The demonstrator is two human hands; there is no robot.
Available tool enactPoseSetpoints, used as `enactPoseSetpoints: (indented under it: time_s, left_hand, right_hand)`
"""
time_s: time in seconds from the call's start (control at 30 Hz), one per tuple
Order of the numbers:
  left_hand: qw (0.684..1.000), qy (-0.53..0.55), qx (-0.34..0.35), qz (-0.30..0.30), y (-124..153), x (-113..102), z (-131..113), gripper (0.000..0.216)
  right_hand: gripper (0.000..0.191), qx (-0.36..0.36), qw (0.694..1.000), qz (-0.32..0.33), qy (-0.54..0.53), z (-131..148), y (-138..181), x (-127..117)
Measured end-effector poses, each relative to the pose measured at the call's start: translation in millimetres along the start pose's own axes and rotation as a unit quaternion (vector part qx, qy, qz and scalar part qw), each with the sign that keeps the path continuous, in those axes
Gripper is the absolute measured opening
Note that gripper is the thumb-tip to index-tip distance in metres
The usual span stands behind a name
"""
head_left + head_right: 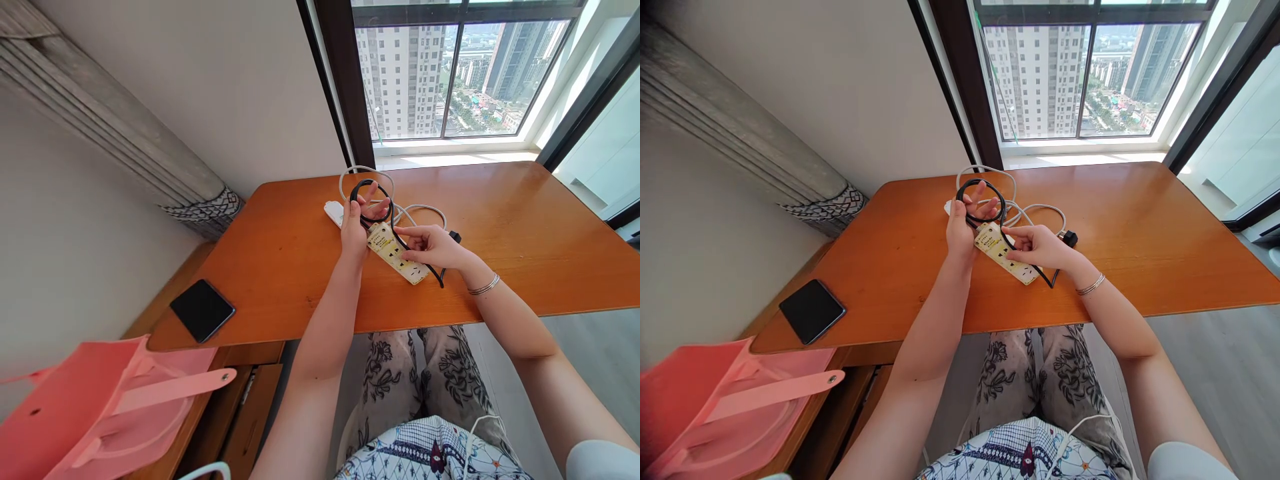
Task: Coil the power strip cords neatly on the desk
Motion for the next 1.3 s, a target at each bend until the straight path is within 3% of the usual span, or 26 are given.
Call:
enactPoseSetpoints:
  time_s: [0.3, 0.5, 0.67, 0.83, 0.93, 1.03, 1.17, 1.23, 1.3]
  left_hand:
    - [0.996, -0.013, -0.081, 0.033, 7.7, 6.3, 6.7, 0.025]
    - [0.991, -0.082, -0.094, 0.040, 9.1, 4.9, 10.2, 0.026]
    - [0.992, -0.095, -0.054, 0.061, 8.6, 8.4, 8.5, 0.024]
    - [0.991, -0.105, -0.021, 0.075, 9.8, 11.9, 9.0, 0.028]
    - [0.993, -0.102, 0.027, 0.062, 4.4, 8.3, 3.3, 0.029]
    - [0.991, -0.102, 0.064, 0.054, -1.7, 4.0, -2.6, 0.030]
    - [0.992, -0.100, 0.066, 0.040, -6.0, -0.5, -3.7, 0.031]
    - [0.992, -0.097, 0.065, 0.046, -5.3, 1.4, -3.8, 0.031]
    - [0.993, -0.092, 0.054, 0.054, -3.2, 4.8, -2.6, 0.030]
  right_hand:
    - [0.074, -0.054, 0.982, 0.120, -0.137, 19.2, 7.7, -2.3]
    - [0.055, -0.056, 0.987, 0.140, -0.049, 38.2, -2.1, -8.5]
    - [0.045, -0.014, 0.993, 0.120, -0.014, 50.8, -13.9, -5.5]
    - [0.066, 0.035, 0.989, 0.090, -0.111, 50.6, -5.2, 8.7]
    - [0.088, 0.061, 0.977, 0.129, -0.158, 44.3, 15.9, 28.3]
    - [0.093, 0.069, 0.967, 0.175, -0.170, 40.7, 42.9, 48.5]
    - [0.053, 0.063, 0.981, 0.178, -0.032, 40.5, 70.4, 54.2]
    - [0.032, 0.042, 0.986, 0.118, 0.105, 47.3, 73.5, 38.7]
    - [0.026, 0.011, 0.970, 0.017, 0.241, 62.0, 70.1, 13.2]
Point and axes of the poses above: each hand's wrist, its own y-axis away from the middle knuckle, its own x-axis out of the palm, z = x × y, the point moved 8 cm from there along -y, towards the middle knuckle, and after that the axes turned 14 degrees about y, right-handed, at the moved point
